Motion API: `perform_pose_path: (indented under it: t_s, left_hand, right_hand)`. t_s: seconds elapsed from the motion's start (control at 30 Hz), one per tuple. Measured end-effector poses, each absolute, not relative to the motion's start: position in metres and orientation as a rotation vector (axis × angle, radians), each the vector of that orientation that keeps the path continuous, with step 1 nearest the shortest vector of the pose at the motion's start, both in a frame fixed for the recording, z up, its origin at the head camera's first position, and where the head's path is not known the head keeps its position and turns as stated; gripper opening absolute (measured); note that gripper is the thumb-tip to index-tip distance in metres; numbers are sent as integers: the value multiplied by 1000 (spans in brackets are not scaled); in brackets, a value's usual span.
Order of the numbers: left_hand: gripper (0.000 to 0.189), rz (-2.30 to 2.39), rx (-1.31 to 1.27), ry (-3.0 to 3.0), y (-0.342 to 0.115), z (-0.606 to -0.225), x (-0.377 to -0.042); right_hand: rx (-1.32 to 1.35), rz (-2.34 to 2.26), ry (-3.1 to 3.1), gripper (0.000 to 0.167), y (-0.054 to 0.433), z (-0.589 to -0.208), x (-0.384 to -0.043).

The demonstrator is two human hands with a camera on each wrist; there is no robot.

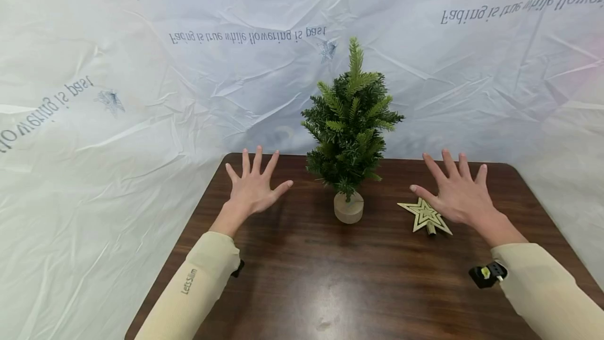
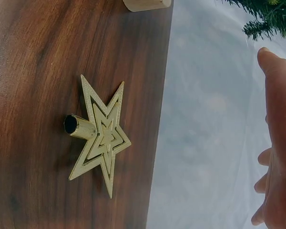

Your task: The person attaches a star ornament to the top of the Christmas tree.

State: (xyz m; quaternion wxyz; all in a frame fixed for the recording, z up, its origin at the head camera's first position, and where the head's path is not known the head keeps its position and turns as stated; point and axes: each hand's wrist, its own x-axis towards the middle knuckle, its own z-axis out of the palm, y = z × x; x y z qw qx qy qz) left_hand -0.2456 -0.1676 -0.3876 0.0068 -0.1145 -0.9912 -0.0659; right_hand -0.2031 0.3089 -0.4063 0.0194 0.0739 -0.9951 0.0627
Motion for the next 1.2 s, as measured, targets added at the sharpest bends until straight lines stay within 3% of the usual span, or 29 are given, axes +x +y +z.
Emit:
perform_pose_path:
  t_s: [0.23,0.47,0.77,1.2]
  left_hand:
    - [92,-703,-531,-2898,-154,-382,-241]
    - [95,-1314,-811,-2333,-100,-338,-221]
    - [64,-1458,-831,-2240,-63,-326,-233]
    - [60,-1450,-801,-2223,-54,-345,-245]
  right_hand:
    - [193,333,-3104,90,316,-410,-197]
    - [134,376,-3106,81,330,-426,-185]
    - [88,485,-3103,68,342,-449,-172]
    - [-42,715,-3093,63,356,-481,-161]
